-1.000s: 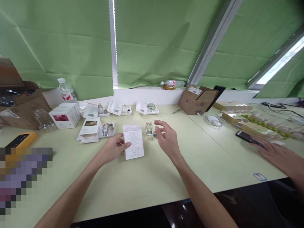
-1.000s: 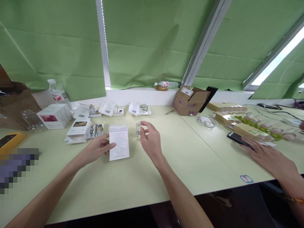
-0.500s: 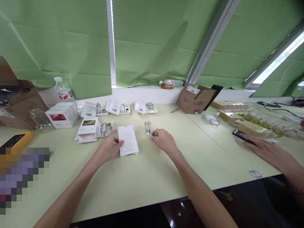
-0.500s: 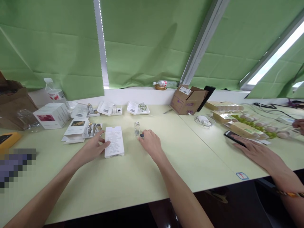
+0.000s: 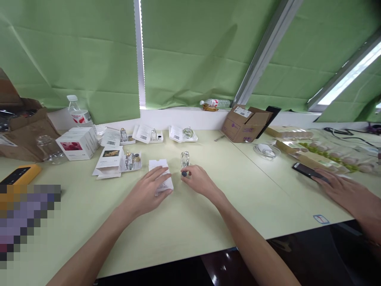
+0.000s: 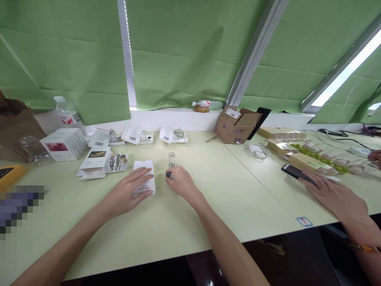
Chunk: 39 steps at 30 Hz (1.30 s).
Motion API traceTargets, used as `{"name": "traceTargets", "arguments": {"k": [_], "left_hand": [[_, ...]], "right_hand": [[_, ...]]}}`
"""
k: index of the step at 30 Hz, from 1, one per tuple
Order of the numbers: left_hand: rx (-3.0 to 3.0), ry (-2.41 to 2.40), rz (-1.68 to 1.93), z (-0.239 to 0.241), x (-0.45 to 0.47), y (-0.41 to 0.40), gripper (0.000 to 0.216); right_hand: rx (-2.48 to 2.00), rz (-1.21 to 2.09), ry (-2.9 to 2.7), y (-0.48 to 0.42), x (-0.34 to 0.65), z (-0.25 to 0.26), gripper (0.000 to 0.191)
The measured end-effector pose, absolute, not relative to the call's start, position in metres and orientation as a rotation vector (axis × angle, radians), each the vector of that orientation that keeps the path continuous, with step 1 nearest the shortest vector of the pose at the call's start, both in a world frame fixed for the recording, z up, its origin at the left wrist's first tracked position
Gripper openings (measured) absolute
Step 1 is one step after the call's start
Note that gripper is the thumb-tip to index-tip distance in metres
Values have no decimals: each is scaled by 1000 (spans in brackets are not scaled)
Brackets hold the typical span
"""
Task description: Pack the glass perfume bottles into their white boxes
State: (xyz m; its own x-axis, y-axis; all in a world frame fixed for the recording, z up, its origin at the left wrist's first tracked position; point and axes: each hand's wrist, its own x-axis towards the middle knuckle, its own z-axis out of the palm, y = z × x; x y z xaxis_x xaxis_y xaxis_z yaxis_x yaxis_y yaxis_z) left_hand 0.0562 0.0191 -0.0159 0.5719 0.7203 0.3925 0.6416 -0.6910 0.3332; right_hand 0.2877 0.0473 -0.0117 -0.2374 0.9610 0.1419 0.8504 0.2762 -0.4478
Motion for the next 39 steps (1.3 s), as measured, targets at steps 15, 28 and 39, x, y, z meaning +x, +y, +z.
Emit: {"name": "traceTargets", "arguments": {"k": [15,28,39], "left_hand": [[2685,1097,768,-18,57,21,21],[2659,1085,800,-18,57,21,21],[2670,1097,763,-18,57,21,21]], "right_hand": [[-1565,580,-2183,43,286,-13,18],[-1419,430,-2340,41,278,-19,29],[-1425,489,-2183,41,279,-9,28]]}}
